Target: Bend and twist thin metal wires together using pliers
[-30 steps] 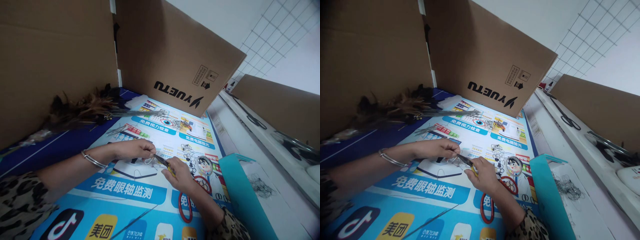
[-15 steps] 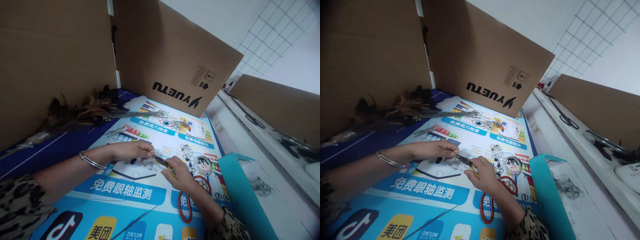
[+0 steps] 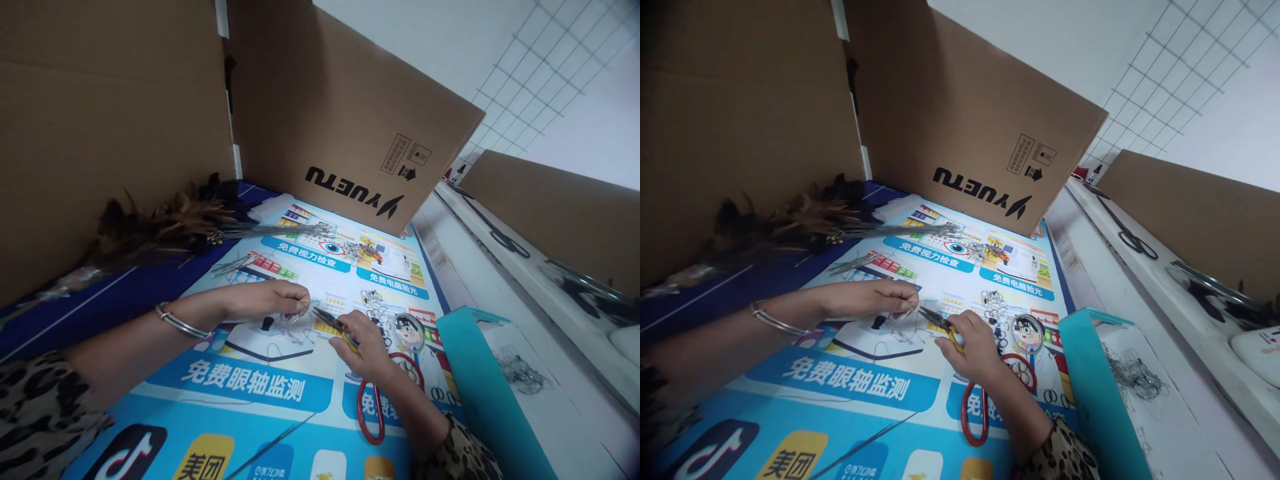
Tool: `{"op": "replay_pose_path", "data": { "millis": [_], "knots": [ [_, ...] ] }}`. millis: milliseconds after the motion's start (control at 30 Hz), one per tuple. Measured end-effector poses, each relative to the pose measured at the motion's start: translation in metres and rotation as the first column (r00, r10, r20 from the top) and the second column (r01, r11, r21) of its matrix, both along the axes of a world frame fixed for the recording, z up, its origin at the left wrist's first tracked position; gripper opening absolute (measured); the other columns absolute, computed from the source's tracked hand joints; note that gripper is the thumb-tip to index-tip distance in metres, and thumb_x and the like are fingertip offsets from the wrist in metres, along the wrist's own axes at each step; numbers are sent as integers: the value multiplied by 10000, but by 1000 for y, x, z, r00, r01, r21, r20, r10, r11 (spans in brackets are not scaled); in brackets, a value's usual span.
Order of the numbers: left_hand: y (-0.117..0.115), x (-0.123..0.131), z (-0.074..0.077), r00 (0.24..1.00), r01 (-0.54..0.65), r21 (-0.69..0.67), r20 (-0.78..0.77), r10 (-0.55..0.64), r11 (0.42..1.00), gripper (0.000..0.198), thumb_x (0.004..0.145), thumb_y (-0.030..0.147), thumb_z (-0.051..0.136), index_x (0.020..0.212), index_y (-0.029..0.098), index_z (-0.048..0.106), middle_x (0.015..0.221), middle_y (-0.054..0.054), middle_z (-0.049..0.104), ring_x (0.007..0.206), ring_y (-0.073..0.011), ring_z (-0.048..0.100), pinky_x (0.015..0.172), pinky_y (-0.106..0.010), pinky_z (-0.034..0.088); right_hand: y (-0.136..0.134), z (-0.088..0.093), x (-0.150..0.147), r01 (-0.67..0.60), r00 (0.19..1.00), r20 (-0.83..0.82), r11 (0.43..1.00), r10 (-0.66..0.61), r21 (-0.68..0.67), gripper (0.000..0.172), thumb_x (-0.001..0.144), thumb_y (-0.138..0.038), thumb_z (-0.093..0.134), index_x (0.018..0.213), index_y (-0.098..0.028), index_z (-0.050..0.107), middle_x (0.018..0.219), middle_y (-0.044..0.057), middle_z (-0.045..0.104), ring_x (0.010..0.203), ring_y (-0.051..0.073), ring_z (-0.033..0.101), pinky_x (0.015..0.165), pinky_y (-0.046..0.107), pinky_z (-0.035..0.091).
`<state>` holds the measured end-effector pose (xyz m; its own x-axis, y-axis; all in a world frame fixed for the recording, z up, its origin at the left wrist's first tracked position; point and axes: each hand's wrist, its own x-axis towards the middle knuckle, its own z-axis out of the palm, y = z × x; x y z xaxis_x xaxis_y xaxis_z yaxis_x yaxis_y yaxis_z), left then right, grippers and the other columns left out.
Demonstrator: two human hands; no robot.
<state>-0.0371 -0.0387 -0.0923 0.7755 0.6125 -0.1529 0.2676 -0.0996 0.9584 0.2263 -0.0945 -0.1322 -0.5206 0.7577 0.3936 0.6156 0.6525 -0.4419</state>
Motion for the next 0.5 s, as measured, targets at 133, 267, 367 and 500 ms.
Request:
{"op": "replay_pose_path", "data": {
  "millis": [133, 267, 367, 500],
  "knots": [
    [-3, -1, 4, 997, 9, -65, 74, -4, 998, 230, 839, 389, 511, 754, 176, 528, 697, 14, 454, 648, -142, 393, 598, -232, 310, 4, 1, 4, 61, 995, -77, 997, -65, -53, 283, 877, -367, 502, 1089, -185, 546, 903, 69, 573, 812, 183, 539, 701, 314, 463],
    [-4, -2, 5, 998, 39, -77, 58, -35, 996, 227, 844, 387, 514, 766, 175, 540, 711, 10, 472, 656, -143, 399, 600, -232, 319, 4, 1, 4, 33, 999, -34, 998, -35, -55, 310, 867, -370, 521, 1115, -186, 540, 954, 83, 581, 864, 193, 545, 724, 318, 470],
    [-2, -1, 4, 996, 74, -51, 48, -72, 996, 223, 847, 377, 512, 771, 171, 550, 720, 7, 489, 681, -146, 416, 626, -229, 337, 2, 1, 2, -31, 999, 22, 999, 31, -21, 334, 854, -374, 541, 1128, -184, 534, 993, 98, 591, 929, 212, 540, 775, 341, 471],
    [-1, 0, 0, 996, 90, -16, 28, -90, 996, 236, 858, 379, 502, 780, 162, 552, 702, 15, 477, 664, -135, 411, 604, -217, 335, 1, 1, 0, -55, 997, 57, 999, 54, 3, 334, 848, -378, 549, 1114, -177, 540, 974, 104, 594, 926, 222, 539, 777, 354, 469]
  ]
}}
